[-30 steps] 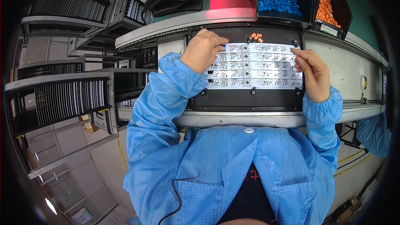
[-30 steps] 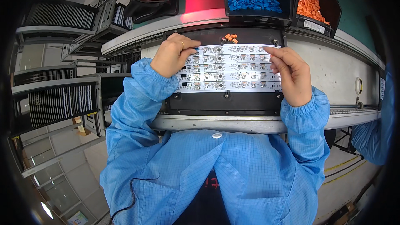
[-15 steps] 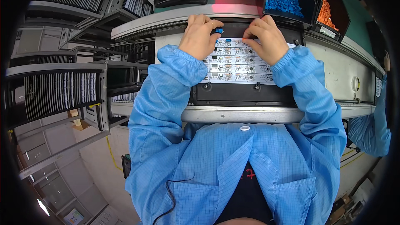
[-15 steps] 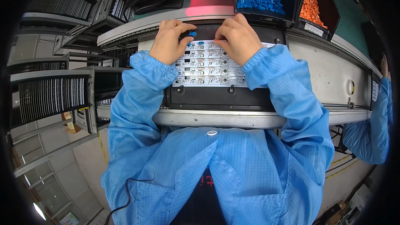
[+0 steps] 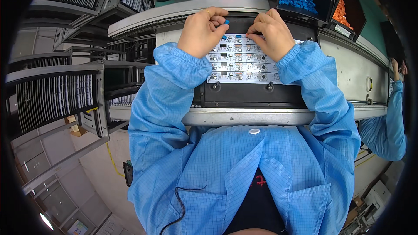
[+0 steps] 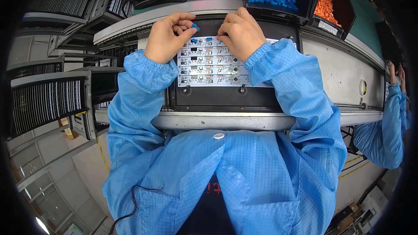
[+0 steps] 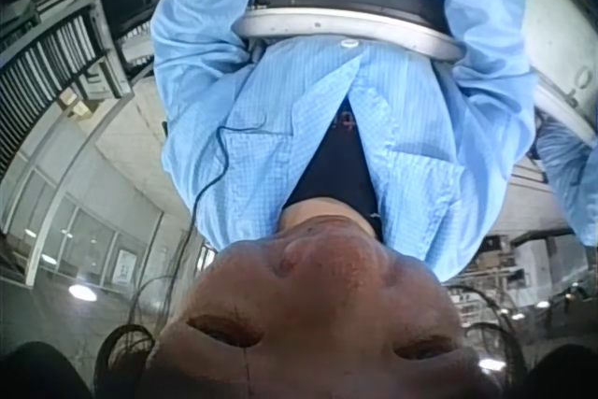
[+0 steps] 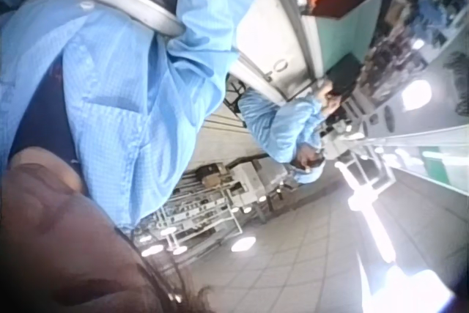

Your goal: The person is assembling small electronic components onto a printed circuit board template.

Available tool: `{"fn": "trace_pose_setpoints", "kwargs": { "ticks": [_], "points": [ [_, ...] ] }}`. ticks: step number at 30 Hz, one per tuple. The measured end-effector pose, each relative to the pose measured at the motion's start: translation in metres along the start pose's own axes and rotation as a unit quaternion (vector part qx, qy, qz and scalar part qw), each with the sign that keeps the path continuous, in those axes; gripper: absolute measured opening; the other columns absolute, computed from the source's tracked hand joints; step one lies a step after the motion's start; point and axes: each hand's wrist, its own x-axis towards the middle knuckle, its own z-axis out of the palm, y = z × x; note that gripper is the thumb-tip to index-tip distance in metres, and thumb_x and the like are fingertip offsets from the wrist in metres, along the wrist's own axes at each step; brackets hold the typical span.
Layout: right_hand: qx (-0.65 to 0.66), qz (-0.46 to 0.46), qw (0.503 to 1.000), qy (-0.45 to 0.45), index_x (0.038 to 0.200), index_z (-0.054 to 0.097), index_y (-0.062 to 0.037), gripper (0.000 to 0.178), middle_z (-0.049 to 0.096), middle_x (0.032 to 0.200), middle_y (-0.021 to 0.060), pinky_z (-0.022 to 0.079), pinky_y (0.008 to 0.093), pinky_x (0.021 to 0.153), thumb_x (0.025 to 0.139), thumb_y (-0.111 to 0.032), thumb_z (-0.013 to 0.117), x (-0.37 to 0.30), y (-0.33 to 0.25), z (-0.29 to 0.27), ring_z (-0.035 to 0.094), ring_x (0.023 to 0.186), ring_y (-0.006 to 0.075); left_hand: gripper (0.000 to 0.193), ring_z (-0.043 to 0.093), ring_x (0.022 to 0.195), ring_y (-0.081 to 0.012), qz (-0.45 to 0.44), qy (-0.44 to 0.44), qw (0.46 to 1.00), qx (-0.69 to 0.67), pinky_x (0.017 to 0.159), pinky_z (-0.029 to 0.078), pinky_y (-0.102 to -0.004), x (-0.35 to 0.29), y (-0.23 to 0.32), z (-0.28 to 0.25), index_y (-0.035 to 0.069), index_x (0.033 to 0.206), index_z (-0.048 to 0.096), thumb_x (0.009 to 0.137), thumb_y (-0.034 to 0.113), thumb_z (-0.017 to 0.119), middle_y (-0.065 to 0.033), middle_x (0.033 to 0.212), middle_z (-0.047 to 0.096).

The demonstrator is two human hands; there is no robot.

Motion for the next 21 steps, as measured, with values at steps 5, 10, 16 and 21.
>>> {"fn": "trace_pose_setpoints", "kwargs": {
  "ticks": [5, 10, 16, 21],
  "points": [
    [-0.023, -0.020, 0.999, 0.014, 0.081, 0.072, -0.0037, 0.010, 0.058, 0.085, 0.0051, 0.048, 0.0331, 0.078, 0.073, -0.009, 0.075, -0.001, -0.003, -0.001, 0.051, 0.088, 0.0233, 0.021, 0.062, 0.067, -0.0091, -0.113, -0.062, 0.981, -0.144, 0.061, 0.052, -0.0229, -0.005, 0.006, -0.008, 0.000, 0.100, 0.071, 0.080, 0.005, 0.072, -0.0071, 0.083, 0.070],
    [-0.021, -0.014, 0.999, 0.025, 0.080, 0.071, -0.0025, 0.008, 0.058, 0.083, 0.0061, 0.048, 0.0335, 0.078, 0.074, -0.007, 0.073, -0.004, -0.004, 0.001, 0.051, 0.087, 0.0240, 0.019, 0.063, 0.069, -0.0085, -0.153, -0.096, 0.956, -0.232, 0.064, 0.054, -0.0220, -0.008, 0.007, -0.009, -0.002, 0.102, 0.070, 0.083, 0.002, 0.069, -0.0069, 0.083, 0.070],
    [-0.053, -0.073, 0.994, 0.066, 0.082, 0.071, -0.0020, 0.006, 0.061, 0.085, 0.0084, 0.049, 0.0345, 0.075, 0.077, -0.006, 0.070, -0.012, 0.014, -0.017, 0.056, 0.086, 0.0267, 0.018, 0.064, 0.072, -0.0099, -0.110, -0.076, 0.961, -0.242, 0.066, 0.054, -0.0219, -0.009, -0.006, -0.004, -0.004, 0.101, 0.069, 0.084, 0.002, 0.069, -0.0077, 0.085, 0.070],
    [-0.090, 0.117, 0.987, 0.071, 0.084, 0.070, -0.0023, 0.008, 0.063, 0.085, 0.0100, 0.051, 0.0363, 0.071, 0.080, -0.010, 0.069, -0.029, 0.036, -0.063, 0.062, 0.082, 0.0281, 0.016, 0.066, 0.074, -0.0145, -0.092, -0.072, 0.984, -0.131, 0.069, 0.054, -0.0252, -0.014, 0.000, 0.006, -0.003, 0.098, 0.069, 0.083, 0.002, 0.067, -0.0109, 0.087, 0.070]
  ]
}}
